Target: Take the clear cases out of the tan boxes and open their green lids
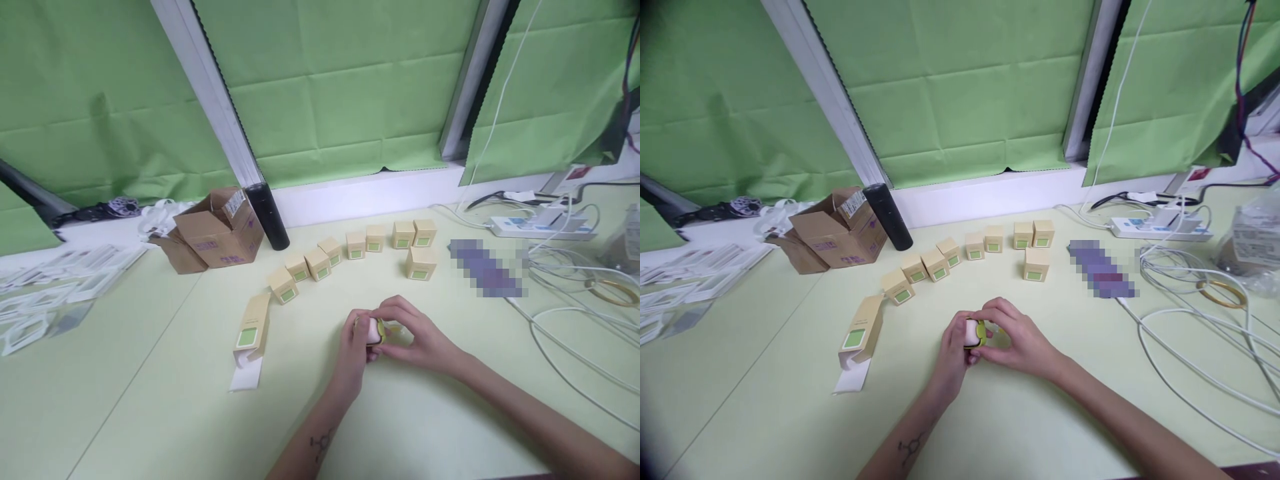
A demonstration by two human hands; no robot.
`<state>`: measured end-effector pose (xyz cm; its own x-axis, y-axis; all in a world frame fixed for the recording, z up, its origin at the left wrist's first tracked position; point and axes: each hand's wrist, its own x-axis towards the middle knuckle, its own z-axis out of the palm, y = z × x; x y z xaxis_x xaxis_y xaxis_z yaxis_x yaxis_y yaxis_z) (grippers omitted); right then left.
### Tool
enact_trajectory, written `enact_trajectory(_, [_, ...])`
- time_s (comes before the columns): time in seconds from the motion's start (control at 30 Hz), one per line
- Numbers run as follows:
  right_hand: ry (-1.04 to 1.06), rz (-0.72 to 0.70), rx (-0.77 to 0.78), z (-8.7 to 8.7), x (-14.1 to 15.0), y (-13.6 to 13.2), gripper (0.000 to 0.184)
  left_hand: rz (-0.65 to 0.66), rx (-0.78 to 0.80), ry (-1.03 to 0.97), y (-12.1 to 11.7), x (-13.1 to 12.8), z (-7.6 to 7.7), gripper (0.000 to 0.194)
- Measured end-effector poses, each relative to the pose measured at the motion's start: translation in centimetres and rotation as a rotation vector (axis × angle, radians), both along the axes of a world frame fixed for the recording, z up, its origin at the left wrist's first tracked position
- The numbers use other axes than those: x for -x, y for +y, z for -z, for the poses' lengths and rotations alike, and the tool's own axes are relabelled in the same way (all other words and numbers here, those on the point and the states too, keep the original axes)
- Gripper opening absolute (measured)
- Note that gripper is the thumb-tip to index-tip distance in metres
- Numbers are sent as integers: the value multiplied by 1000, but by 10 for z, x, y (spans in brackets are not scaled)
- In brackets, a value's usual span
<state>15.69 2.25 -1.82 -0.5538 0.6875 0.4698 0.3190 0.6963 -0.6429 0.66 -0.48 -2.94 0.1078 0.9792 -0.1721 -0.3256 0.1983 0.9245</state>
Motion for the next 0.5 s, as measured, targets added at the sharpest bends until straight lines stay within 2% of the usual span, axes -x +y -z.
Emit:
enact_trajectory(0.1, [57, -11, 123, 2, 0, 2, 40, 74, 119, -94, 4, 1, -6, 73])
enact_trajectory(0.2, [224, 34, 251, 1, -8, 11, 35, 46, 72, 69, 13, 8, -9, 79])
enact_trajectory(0.27, [224, 112, 239, -3, -16, 19, 34, -74, -17, 220, 20, 16, -10, 68])
enact_trajectory(0.33, [82, 176, 178, -8, -24, 25, 39, -187, -93, 317, 26, 27, -13, 52])
enact_trajectory(0.4, [-81, 189, 124, -12, -29, 28, 44, -300, -178, 435, 28, 42, -20, 38])
enact_trajectory(0.5, [-255, 153, 64, -13, -29, 29, 40, -438, -284, 632, 28, 78, -35, 25])
